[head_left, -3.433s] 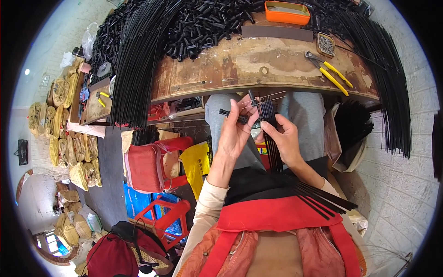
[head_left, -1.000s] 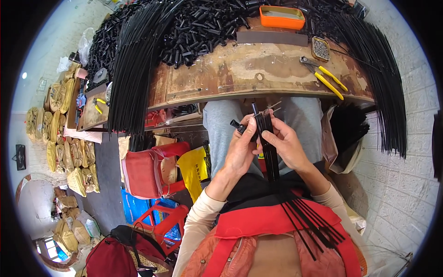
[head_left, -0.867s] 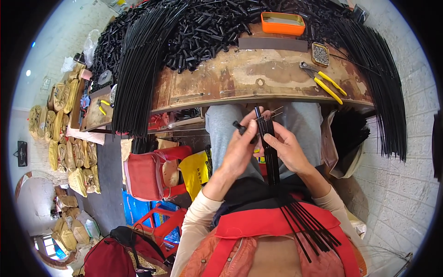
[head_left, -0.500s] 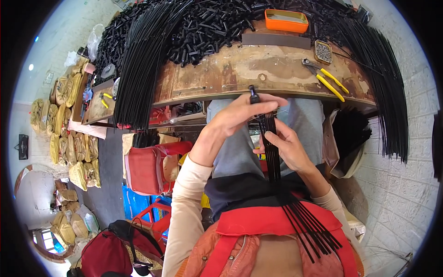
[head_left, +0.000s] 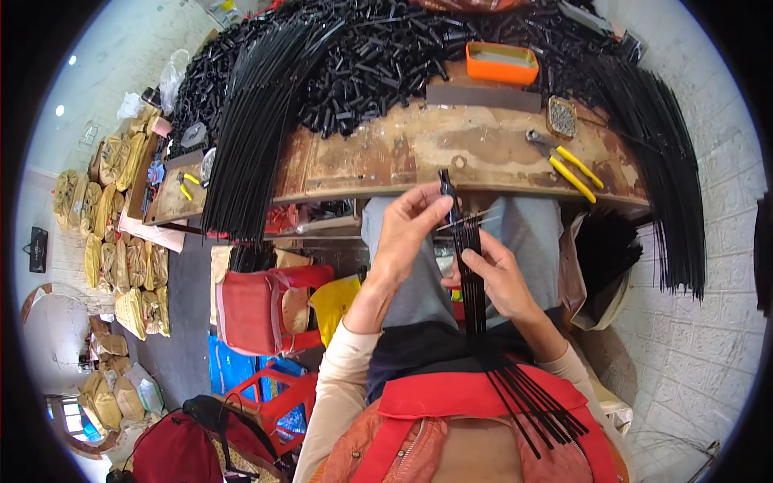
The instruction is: Assembling and securing bundles of black rods using plastic clips and cutting the excess with pliers.
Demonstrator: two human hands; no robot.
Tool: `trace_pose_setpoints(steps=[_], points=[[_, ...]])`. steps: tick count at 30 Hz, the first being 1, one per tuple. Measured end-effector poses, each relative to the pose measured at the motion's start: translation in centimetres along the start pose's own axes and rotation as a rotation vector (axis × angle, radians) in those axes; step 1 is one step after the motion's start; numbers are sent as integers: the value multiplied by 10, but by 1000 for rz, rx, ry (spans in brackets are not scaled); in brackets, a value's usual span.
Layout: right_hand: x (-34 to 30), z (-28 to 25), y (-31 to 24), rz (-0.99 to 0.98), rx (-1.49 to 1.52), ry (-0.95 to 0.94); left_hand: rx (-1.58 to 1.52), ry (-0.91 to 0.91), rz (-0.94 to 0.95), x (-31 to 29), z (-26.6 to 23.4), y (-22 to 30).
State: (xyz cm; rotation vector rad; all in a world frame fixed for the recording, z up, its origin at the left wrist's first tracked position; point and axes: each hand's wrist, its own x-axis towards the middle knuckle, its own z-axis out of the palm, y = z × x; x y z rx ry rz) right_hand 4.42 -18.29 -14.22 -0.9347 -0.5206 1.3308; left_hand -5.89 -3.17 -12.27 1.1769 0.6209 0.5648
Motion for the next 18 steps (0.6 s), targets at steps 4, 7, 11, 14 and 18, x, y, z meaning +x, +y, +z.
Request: trace_pose_setpoints(steps=[4, 7, 11, 14, 18], points=[[-1, 2, 0, -1, 30, -20, -179, -45, -8, -3, -1, -3], [-3, 2, 0, 3, 33, -25, -136, -18, 27, -2, 0, -6], [-1, 0, 2, 13, 37, -23, -54, 91, 65, 2, 4, -1], [0, 3, -3, 9, 47, 26, -19, 128, 77, 4, 9, 7], [2, 0, 0, 8, 25, -9, 17, 99, 100, 2, 6, 5]])
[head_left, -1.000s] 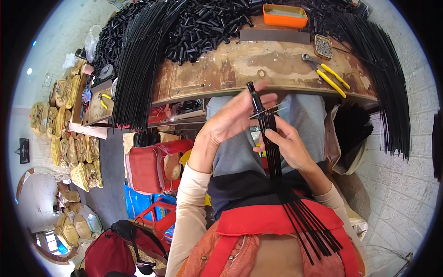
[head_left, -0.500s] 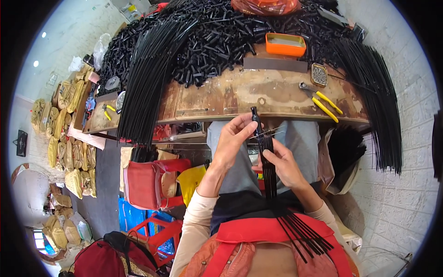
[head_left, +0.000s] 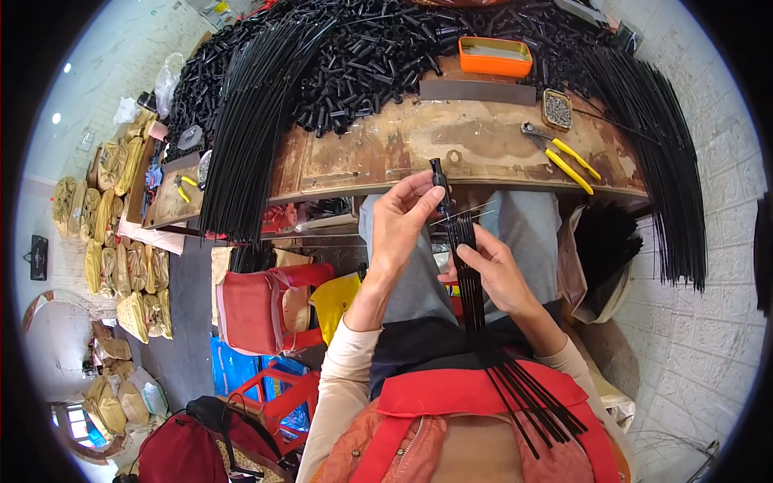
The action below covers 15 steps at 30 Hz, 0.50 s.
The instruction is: Assembling and securing bundles of black rods using plastic clips and cutting the excess with pliers.
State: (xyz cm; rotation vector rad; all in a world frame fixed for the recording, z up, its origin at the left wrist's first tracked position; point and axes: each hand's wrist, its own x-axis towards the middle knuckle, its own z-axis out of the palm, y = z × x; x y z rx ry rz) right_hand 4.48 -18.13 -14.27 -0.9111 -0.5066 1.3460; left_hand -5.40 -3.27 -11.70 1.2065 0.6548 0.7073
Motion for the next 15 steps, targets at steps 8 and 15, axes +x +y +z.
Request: trace_pose_setpoints(steps=[8, 15], points=[[0, -2, 1, -1, 29, -1, -141, -162, -96, 2, -10, -13], [1, -3, 0, -18, 22, 11, -151, -170, -100, 1, -6, -12]])
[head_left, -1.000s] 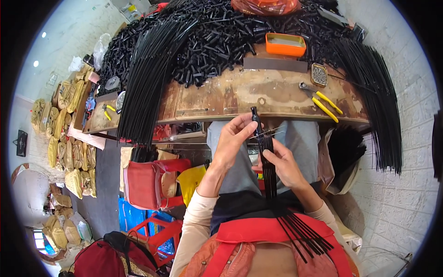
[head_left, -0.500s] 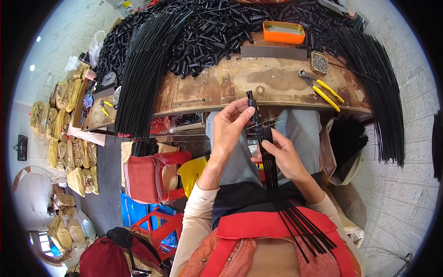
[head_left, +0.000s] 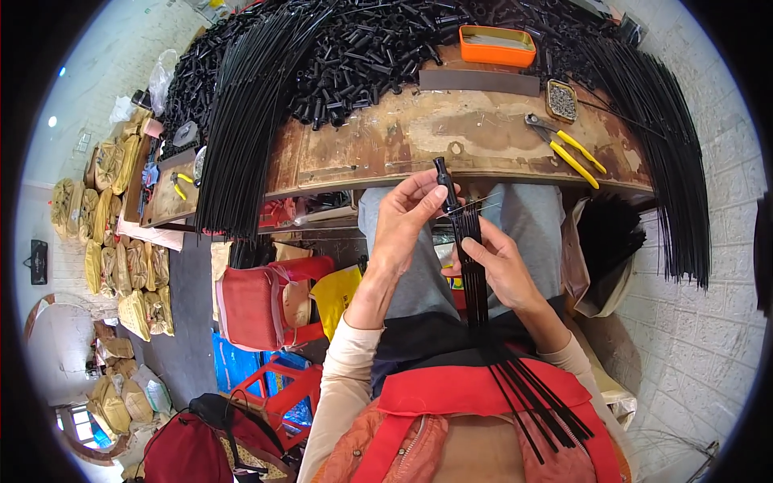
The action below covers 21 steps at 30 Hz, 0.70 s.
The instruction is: Assembling and securing bundles of black rods using plastic clips and cutting the excess with pliers.
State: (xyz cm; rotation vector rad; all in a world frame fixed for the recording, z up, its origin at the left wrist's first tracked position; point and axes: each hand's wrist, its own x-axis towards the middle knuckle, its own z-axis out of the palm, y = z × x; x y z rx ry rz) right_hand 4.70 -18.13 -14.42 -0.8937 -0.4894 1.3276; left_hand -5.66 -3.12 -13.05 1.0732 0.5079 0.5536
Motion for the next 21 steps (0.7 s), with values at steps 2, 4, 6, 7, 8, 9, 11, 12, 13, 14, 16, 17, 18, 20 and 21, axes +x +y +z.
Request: trace_pose_setpoints(steps=[2, 4, 6, 7, 8, 9, 11, 12, 13, 14, 16, 17, 18, 20, 21], points=[[0, 1, -1, 4, -13, 14, 7, 105, 12, -3, 8, 3], [1, 1, -1, 7, -30, 24, 85, 134, 48, -5, 12, 4], [2, 0, 1, 14, -13, 7, 182, 183, 102, -7, 14, 3], [1, -1, 1, 11, -16, 6, 182, 181, 106, -8, 12, 3], [1, -1, 2, 14, -7, 3, 127, 167, 49, -9, 8, 5], [1, -1, 2, 18, 2, -1, 74, 153, -8, -11, 3, 6], [0, -1, 2, 14, -8, 8, -20, 86, -22, -14, -4, 7], [-1, -1, 3, 17, -15, 18, 14, 33, -10, -20, -4, 6], [-1, 1, 3, 11, -15, 16, 51, -19, 0, -26, -3, 8], [-1, 3, 2, 19, -24, 22, 75, 14, 0, -30, 2, 11], [-1, 5, 4, 28, -30, 29, 125, 44, 26, -30, 7, 15], [-1, 5, 4, 18, -31, 24, 172, 76, 51, -31, 9, 16], [-1, 5, 5, 8, -32, 21, 165, 97, 41, -32, 10, 17], [-1, 3, 5, 9, -32, 18, 153, 90, 52, -30, 9, 16], [-1, 2, 5, 8, -34, 13, 140, 84, 66, -29, 9, 15]])
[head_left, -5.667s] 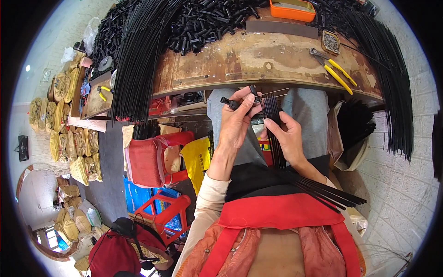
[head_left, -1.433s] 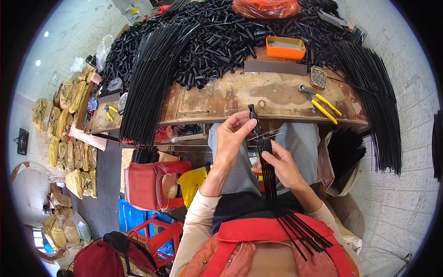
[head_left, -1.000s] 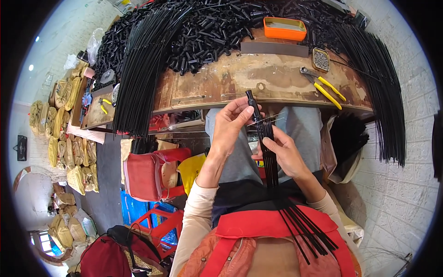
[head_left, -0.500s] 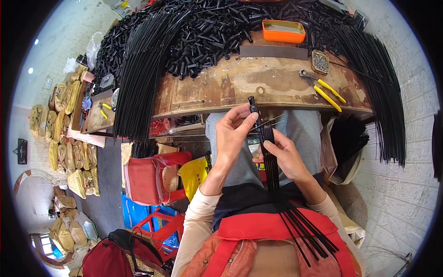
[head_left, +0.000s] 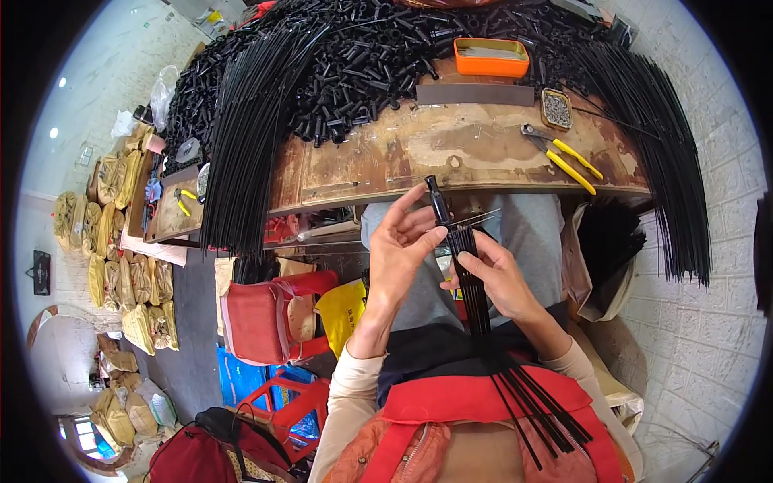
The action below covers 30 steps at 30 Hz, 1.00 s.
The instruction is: Assembling and securing bundles of black rods using plastic clips and cutting the excess with pliers.
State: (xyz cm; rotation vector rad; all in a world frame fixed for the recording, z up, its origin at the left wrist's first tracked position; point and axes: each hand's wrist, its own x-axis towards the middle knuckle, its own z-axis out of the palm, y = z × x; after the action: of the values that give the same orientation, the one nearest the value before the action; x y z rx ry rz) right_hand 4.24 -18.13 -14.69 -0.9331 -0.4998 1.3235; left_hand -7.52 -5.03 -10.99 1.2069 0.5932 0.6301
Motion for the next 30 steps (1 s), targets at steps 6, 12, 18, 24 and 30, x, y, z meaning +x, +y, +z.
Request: trace_pose_setpoints(steps=[6, 12, 18, 24, 30], points=[[5, -8, 0, 35, 69, -109, -269, -94, -87, 8, -7, -11], [5, -10, -3, 54, 240, -200, -491, -305, -144, 16, -8, -18], [12, 3, -9, -119, 43, -66, -63, -162, -16, 11, -13, -11], [16, 15, 1, -247, -34, -87, -115, -100, 94, -4, -3, 18], [15, 29, 0, -325, -126, 30, -123, -89, 31, -5, -17, 9]])
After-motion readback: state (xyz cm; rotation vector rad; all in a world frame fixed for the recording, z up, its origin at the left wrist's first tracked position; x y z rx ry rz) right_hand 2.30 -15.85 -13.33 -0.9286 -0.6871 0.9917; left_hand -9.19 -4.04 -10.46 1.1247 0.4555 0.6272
